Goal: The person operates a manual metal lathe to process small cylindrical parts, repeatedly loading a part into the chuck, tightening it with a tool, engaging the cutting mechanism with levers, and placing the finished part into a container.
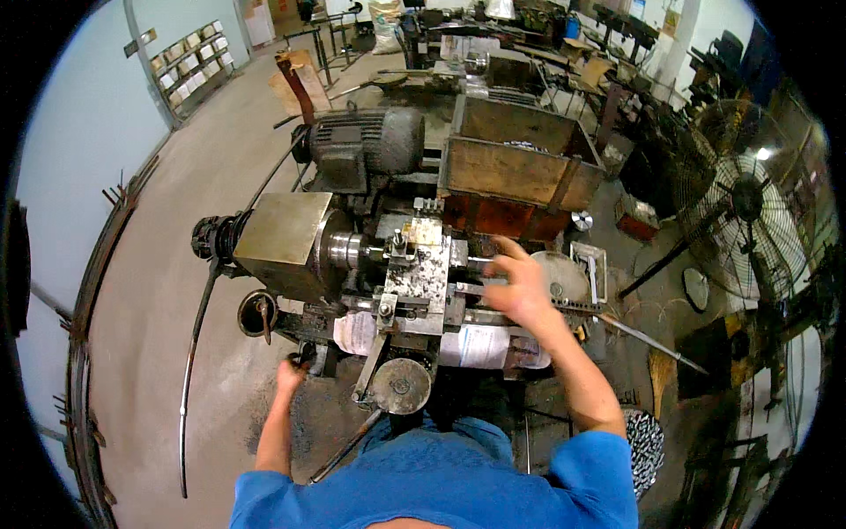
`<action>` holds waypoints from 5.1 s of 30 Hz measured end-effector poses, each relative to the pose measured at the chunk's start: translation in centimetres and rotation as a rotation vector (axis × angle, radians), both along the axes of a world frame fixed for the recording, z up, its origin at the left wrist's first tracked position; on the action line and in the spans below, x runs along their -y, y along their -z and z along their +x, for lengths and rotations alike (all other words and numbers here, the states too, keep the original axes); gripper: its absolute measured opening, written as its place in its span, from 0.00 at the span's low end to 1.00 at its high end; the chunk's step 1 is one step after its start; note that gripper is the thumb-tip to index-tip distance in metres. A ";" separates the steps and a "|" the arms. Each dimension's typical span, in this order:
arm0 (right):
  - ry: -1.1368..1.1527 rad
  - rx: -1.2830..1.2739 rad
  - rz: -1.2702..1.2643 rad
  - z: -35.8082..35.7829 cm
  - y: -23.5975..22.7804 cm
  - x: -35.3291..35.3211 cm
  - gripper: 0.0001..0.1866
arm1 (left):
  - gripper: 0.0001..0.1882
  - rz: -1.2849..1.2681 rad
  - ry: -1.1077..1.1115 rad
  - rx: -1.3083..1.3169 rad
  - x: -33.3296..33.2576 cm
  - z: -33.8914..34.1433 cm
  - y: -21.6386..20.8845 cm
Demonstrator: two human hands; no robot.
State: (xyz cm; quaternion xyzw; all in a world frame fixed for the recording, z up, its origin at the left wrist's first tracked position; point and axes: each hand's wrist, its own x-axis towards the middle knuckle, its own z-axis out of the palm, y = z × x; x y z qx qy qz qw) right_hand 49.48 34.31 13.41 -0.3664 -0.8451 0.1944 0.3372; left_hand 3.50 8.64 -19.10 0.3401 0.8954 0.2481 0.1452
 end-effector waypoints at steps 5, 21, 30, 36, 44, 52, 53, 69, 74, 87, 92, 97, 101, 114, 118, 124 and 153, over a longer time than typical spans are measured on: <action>0.339 0.132 -0.094 13.2 4.7 -0.1 0.13 | 0.06 -0.469 0.562 -0.566 -2.3 -2.7 -1.8; 1.169 0.850 -0.213 37.7 19.3 5.6 0.15 | 0.21 -0.324 0.614 0.577 4.8 13.4 -21.1; 1.213 0.705 -0.421 26.3 18.1 18.2 0.20 | 0.11 -0.362 0.716 0.315 5.4 20.8 -18.2; 1.213 0.706 -0.486 24.1 17.4 19.2 0.21 | 0.10 -0.323 0.717 0.364 6.0 20.3 -16.7; 1.187 0.738 -0.453 25.7 17.2 17.9 0.18 | 0.12 -0.318 0.688 0.396 6.0 20.1 -17.0; 1.254 0.978 -0.157 37.5 17.6 1.7 0.26 | 0.17 -0.517 0.869 0.778 4.0 17.8 -17.6; 1.312 0.962 -0.123 37.1 17.4 0.0 0.31 | 0.20 -0.521 0.912 0.890 3.1 16.9 -17.7; 0.897 0.220 -0.375 21.6 23.9 12.6 0.23 | 0.26 -0.420 0.209 -0.421 -5.1 3.4 -1.3; 0.716 0.114 -0.258 20.7 18.9 9.5 0.20 | 0.17 -0.270 0.197 -0.570 -1.4 1.0 7.4; -0.261 -0.095 0.315 -8.9 1.9 -1.1 0.19 | 0.19 -0.194 0.239 0.042 -2.6 -2.2 -15.3; -0.298 0.684 0.329 -19.3 1.7 -1.7 0.10 | 0.15 0.149 -0.152 -0.563 6.0 -8.2 -26.5; -0.361 0.810 0.231 -20.7 3.3 -2.8 0.10 | 0.26 -0.057 -0.342 -0.539 10.8 -3.7 -20.0; -0.348 0.854 0.225 -20.7 3.1 -2.8 0.11 | 0.23 -0.095 -0.292 -0.530 8.6 2.5 -21.3; 0.426 0.229 0.395 -3.0 -4.4 -14.9 0.24 | 0.10 0.144 -0.066 0.333 5.0 -4.8 -19.9; 0.289 -0.229 0.593 -1.3 -2.9 -9.2 0.29 | 0.14 0.260 -0.095 0.380 6.7 -5.7 -18.8; 0.396 -0.188 0.100 9.2 11.0 4.1 0.26 | 0.17 0.130 -0.138 0.469 5.6 -3.6 -19.2; 1.286 0.649 -0.993 38.3 25.3 12.9 0.24 | 0.17 0.171 -0.179 0.477 6.6 -3.3 -19.5</action>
